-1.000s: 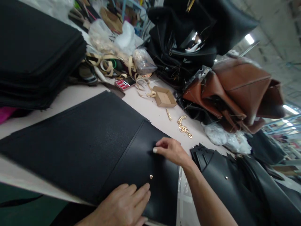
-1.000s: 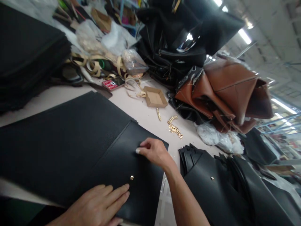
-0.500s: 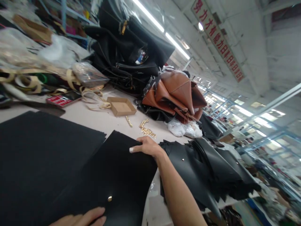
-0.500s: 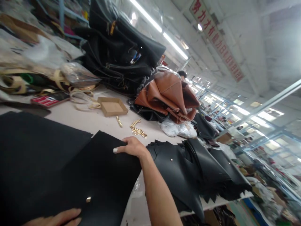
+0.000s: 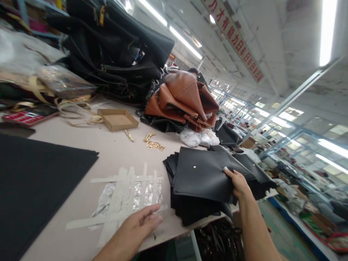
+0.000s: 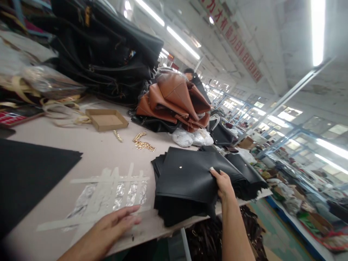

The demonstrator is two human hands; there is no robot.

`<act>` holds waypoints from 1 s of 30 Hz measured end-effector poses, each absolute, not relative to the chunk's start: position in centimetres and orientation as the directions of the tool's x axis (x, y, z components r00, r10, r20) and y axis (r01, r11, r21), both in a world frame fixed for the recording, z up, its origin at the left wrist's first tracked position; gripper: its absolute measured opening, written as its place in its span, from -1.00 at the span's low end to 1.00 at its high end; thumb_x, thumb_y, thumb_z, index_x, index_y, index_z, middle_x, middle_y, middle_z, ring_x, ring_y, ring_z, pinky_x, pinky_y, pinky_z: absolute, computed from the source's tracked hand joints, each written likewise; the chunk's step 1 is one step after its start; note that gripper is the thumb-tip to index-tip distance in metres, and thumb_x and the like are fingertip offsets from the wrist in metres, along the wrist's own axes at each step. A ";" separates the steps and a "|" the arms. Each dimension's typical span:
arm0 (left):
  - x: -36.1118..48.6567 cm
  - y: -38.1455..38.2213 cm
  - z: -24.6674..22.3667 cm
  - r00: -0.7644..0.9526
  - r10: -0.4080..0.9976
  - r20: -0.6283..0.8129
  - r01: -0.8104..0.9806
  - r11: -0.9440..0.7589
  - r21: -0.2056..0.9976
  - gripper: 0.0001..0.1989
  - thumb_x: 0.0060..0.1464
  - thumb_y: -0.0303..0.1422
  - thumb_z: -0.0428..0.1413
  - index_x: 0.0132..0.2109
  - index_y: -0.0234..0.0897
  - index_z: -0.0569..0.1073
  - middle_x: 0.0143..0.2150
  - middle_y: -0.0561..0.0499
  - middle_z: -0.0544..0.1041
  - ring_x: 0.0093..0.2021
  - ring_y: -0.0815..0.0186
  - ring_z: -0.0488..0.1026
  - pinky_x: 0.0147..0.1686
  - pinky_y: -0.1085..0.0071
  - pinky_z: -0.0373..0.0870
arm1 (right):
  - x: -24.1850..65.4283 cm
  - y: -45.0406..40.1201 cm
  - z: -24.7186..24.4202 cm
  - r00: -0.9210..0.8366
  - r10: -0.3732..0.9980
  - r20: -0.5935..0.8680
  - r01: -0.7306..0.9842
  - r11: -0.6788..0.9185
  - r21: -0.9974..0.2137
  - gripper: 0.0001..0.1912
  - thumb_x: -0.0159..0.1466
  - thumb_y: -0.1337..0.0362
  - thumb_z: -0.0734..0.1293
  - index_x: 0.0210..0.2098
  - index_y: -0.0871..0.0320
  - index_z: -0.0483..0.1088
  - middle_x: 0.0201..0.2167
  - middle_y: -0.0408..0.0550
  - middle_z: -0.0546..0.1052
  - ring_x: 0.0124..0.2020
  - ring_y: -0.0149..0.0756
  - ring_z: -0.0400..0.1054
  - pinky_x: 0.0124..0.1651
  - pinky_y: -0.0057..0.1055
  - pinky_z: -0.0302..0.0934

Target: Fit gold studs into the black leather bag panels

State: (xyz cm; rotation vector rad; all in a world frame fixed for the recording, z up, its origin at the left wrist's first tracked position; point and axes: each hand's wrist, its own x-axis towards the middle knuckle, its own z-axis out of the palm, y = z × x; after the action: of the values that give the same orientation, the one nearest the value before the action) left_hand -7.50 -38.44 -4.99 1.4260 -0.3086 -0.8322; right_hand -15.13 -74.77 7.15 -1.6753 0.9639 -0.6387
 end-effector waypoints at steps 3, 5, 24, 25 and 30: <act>-7.6 -42.1 -4.2 0.627 -0.686 -0.368 0.406 -0.115 0.907 -0.35 0.07 -0.02 0.20 0.21 -0.30 0.45 -0.09 -0.16 0.65 -0.27 0.18 0.59 -0.35 0.39 0.41 | -17.6 -76.7 4.7 0.460 -0.886 -0.062 -0.387 -0.137 -0.912 -0.72 -0.09 0.12 0.50 -0.53 0.20 0.47 -0.69 -0.13 0.46 -0.57 -0.24 0.36 -0.45 -0.36 0.20; -7.7 -44.1 -3.8 0.601 -0.687 -0.409 0.448 -0.134 0.884 -0.26 0.06 -0.04 0.18 0.29 -0.38 0.35 -0.32 -0.09 0.62 -0.63 0.36 0.33 -0.63 0.46 0.09 | -18.7 -77.3 3.5 0.435 -0.898 -0.062 -0.443 -0.153 -0.884 -0.73 -0.07 0.13 0.51 -0.63 0.19 0.43 -0.75 -0.19 0.38 -0.61 -0.29 0.30 -0.50 -0.41 0.12; -4.7 -47.6 -2.0 0.576 -0.732 -0.365 0.543 0.008 0.840 -0.12 -0.10 -0.04 0.27 0.29 -0.43 0.29 -0.75 0.31 0.14 -0.68 0.46 -0.05 -0.58 0.47 -0.22 | -21.6 -74.2 1.7 0.551 -0.793 -0.259 -0.277 0.119 -0.954 -0.60 -0.12 0.07 0.60 -0.50 0.16 0.40 -0.71 -0.19 0.42 -0.73 -0.34 0.30 -0.67 -0.45 0.17; -4.5 -47.4 -2.0 0.574 -0.734 -0.363 0.556 0.024 0.831 -0.16 -0.10 -0.04 0.28 0.26 -0.40 0.33 -0.70 0.26 0.24 -0.69 0.48 -0.04 -0.58 0.47 -0.22 | -22.3 -73.5 1.5 0.545 -0.799 -0.253 -0.268 0.119 -0.956 -0.59 -0.11 0.03 0.59 -0.50 0.14 0.40 -0.72 -0.20 0.42 -0.74 -0.33 0.29 -0.68 -0.44 0.18; -4.0 -46.0 -1.7 0.524 -0.760 -0.386 0.677 0.096 0.730 -0.40 0.11 0.01 0.15 0.14 -0.33 0.39 -0.03 -0.19 0.58 -0.65 0.59 0.13 -0.60 0.51 0.01 | -24.3 -70.8 -0.9 0.373 -0.918 -0.132 -0.139 0.085 -0.987 -0.52 -0.16 -0.07 0.57 -0.42 0.12 0.45 -0.60 -0.09 0.55 -0.52 -0.04 0.53 -0.47 -0.23 0.45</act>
State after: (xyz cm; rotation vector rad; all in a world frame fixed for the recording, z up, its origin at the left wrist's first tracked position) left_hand -3.98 -45.96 -1.66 1.0197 -0.0979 -1.0664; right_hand -24.32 -70.82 -0.93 -1.3725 1.0493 -0.7794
